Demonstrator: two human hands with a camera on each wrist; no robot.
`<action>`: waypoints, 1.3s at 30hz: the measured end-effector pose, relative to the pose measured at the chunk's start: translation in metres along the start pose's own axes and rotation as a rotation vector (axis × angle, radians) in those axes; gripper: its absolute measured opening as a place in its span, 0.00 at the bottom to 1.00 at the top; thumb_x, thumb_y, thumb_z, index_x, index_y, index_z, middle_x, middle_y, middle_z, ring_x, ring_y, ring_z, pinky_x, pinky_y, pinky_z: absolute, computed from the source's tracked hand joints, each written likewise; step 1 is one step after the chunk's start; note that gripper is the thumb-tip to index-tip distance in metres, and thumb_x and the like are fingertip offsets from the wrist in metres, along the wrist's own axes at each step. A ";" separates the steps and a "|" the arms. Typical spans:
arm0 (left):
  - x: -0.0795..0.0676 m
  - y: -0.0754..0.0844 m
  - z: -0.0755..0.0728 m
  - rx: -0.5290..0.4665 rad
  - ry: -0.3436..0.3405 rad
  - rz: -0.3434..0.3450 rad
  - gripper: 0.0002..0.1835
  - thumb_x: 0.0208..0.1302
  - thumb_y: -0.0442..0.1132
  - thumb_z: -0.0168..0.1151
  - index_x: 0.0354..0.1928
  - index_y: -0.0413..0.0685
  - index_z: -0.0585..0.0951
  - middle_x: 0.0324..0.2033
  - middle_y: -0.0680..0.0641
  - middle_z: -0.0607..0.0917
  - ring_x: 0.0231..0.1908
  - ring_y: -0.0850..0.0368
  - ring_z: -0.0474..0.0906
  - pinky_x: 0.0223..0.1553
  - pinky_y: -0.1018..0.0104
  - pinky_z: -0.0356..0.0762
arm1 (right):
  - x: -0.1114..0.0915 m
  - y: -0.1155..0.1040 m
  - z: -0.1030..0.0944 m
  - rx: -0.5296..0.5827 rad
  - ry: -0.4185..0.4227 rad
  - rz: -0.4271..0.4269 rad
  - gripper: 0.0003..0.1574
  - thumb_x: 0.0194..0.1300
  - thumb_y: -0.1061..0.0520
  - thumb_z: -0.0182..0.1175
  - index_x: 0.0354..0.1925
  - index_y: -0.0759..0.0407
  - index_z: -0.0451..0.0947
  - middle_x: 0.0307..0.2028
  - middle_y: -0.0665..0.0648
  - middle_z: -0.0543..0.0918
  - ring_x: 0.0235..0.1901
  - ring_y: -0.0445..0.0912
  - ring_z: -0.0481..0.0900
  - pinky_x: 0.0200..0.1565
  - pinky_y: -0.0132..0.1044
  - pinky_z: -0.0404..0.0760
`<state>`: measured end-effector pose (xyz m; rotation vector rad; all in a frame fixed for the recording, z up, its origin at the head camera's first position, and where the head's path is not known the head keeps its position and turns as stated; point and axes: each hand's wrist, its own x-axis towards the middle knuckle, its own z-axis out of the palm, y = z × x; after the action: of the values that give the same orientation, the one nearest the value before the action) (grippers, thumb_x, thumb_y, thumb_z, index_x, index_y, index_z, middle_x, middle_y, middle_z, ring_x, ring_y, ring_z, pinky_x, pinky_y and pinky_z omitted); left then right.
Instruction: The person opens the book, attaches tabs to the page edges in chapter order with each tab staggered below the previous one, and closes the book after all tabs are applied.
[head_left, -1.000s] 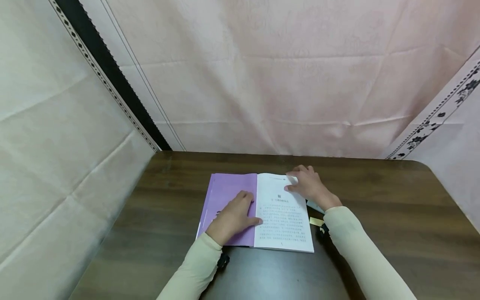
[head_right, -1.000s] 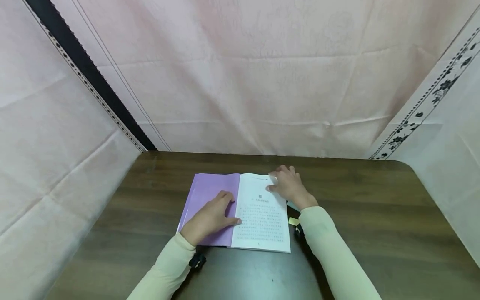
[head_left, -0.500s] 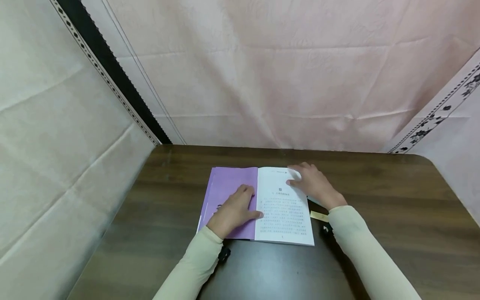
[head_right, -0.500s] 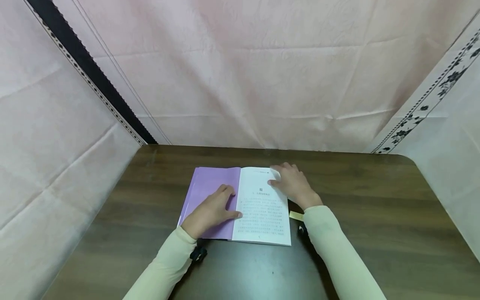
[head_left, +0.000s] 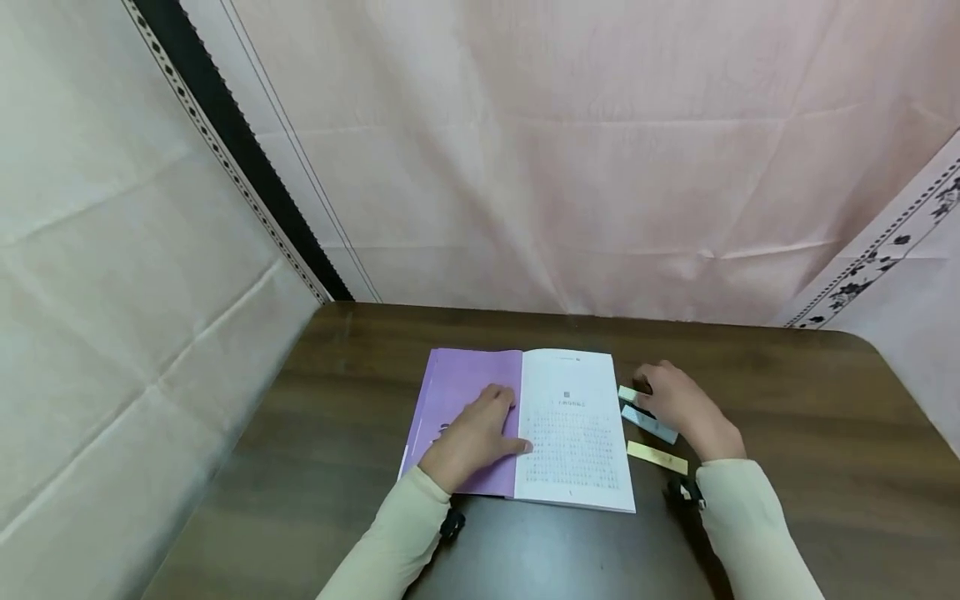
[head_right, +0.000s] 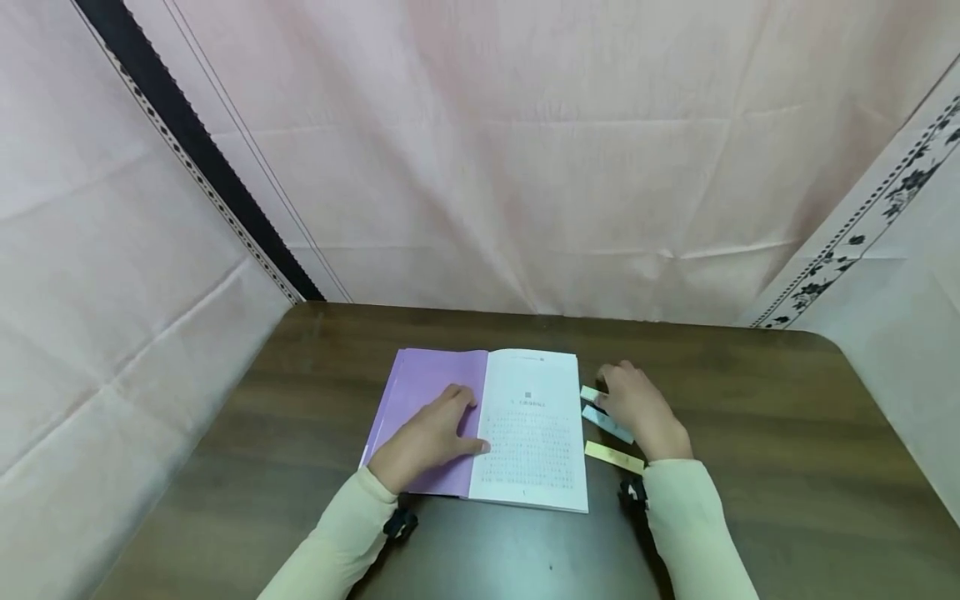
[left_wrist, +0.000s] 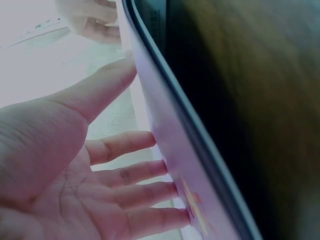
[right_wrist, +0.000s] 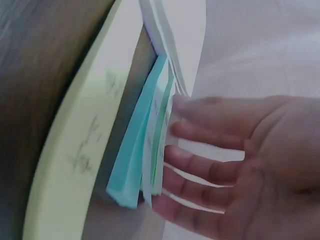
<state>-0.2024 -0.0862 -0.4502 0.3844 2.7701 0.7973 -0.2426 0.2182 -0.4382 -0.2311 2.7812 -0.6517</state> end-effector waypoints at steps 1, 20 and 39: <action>-0.001 0.000 0.002 0.000 -0.001 0.004 0.37 0.57 0.46 0.83 0.63 0.38 0.77 0.66 0.39 0.77 0.55 0.47 0.78 0.63 0.51 0.77 | -0.004 0.002 0.002 -0.005 0.009 0.004 0.26 0.75 0.63 0.62 0.65 0.76 0.74 0.62 0.80 0.73 0.56 0.69 0.78 0.52 0.63 0.81; -0.012 -0.004 0.004 -0.019 -0.003 -0.004 0.37 0.58 0.44 0.82 0.64 0.37 0.75 0.69 0.36 0.74 0.61 0.42 0.77 0.66 0.46 0.75 | -0.013 0.006 0.005 -0.026 0.056 0.013 0.18 0.75 0.62 0.61 0.58 0.72 0.76 0.48 0.69 0.83 0.32 0.51 0.79 0.32 0.44 0.79; 0.002 -0.002 -0.003 0.079 -0.018 0.055 0.39 0.59 0.47 0.82 0.67 0.36 0.76 0.67 0.38 0.77 0.64 0.45 0.77 0.67 0.49 0.75 | -0.041 -0.102 0.069 -0.242 0.081 -0.335 0.15 0.67 0.61 0.72 0.50 0.63 0.81 0.37 0.59 0.83 0.33 0.50 0.81 0.35 0.47 0.83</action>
<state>-0.2055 -0.0885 -0.4488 0.4816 2.7912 0.6945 -0.1739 0.1086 -0.4419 -0.7477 2.9235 -0.3994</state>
